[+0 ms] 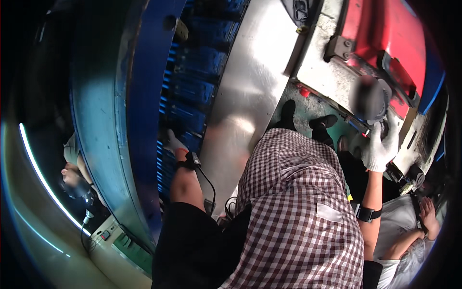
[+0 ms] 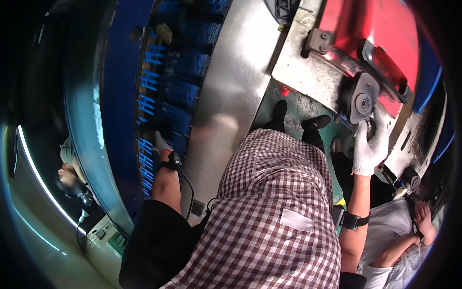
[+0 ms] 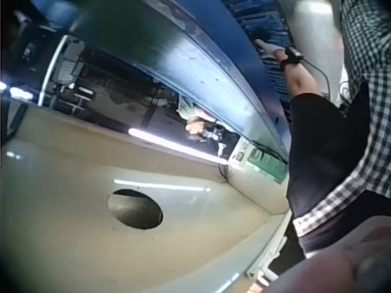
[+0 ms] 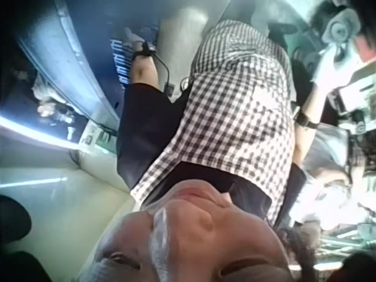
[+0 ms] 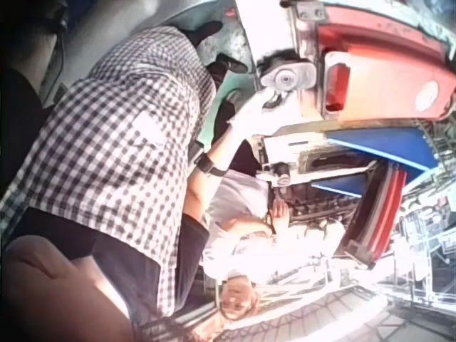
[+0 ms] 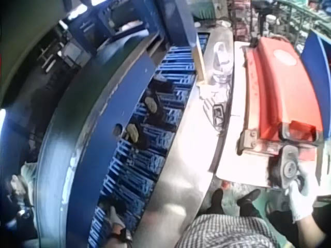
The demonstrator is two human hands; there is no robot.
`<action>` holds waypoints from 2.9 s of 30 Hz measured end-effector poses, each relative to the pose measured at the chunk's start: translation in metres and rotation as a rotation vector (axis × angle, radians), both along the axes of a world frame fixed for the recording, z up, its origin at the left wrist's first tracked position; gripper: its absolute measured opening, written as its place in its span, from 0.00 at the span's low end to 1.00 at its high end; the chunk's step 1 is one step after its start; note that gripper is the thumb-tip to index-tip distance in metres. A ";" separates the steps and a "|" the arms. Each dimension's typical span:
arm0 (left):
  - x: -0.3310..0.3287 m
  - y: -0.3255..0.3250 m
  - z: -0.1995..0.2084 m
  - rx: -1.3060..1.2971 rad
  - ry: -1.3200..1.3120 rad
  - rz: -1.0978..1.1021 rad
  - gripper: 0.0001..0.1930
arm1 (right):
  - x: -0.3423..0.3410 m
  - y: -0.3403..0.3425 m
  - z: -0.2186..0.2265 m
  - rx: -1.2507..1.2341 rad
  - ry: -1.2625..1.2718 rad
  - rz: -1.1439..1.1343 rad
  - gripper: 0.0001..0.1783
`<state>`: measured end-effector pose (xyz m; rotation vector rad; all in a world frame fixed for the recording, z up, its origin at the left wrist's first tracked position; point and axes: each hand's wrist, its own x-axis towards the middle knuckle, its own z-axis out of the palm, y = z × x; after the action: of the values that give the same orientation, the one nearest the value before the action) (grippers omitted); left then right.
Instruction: Operating a heat-press machine to attach soles to shoe uppers in a shoe manufacturing facility.
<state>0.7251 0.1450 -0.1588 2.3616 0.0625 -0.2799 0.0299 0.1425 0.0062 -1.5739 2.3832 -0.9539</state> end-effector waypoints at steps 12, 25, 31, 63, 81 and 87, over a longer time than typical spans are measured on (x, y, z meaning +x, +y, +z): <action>0.112 -0.003 -0.006 -0.261 0.873 -0.244 0.19 | -0.014 0.002 -0.011 -0.013 -0.041 0.046 0.28; -0.150 0.000 0.090 -0.640 1.029 -0.244 0.24 | 0.002 0.000 0.027 0.056 0.043 0.089 0.27; -0.312 -0.072 0.187 -0.678 1.605 -0.935 0.40 | 0.024 -0.029 0.137 0.328 -0.501 0.423 0.40; -0.694 -0.253 0.586 -1.482 0.407 -2.625 0.30 | -0.172 -0.058 0.121 0.200 0.464 -0.513 0.45; -0.709 -0.102 0.390 -1.772 -0.477 -2.146 0.30 | -0.106 0.202 -0.029 -0.576 -0.510 -0.927 0.22; -0.709 -0.091 0.271 -1.680 -0.601 -2.321 0.37 | -0.022 0.179 0.041 -0.561 -1.789 -0.528 0.32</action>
<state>0.0156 0.0539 0.1122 -0.1767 -2.0990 -0.3191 0.0079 0.3217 0.0473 0.2690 1.0828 -1.9275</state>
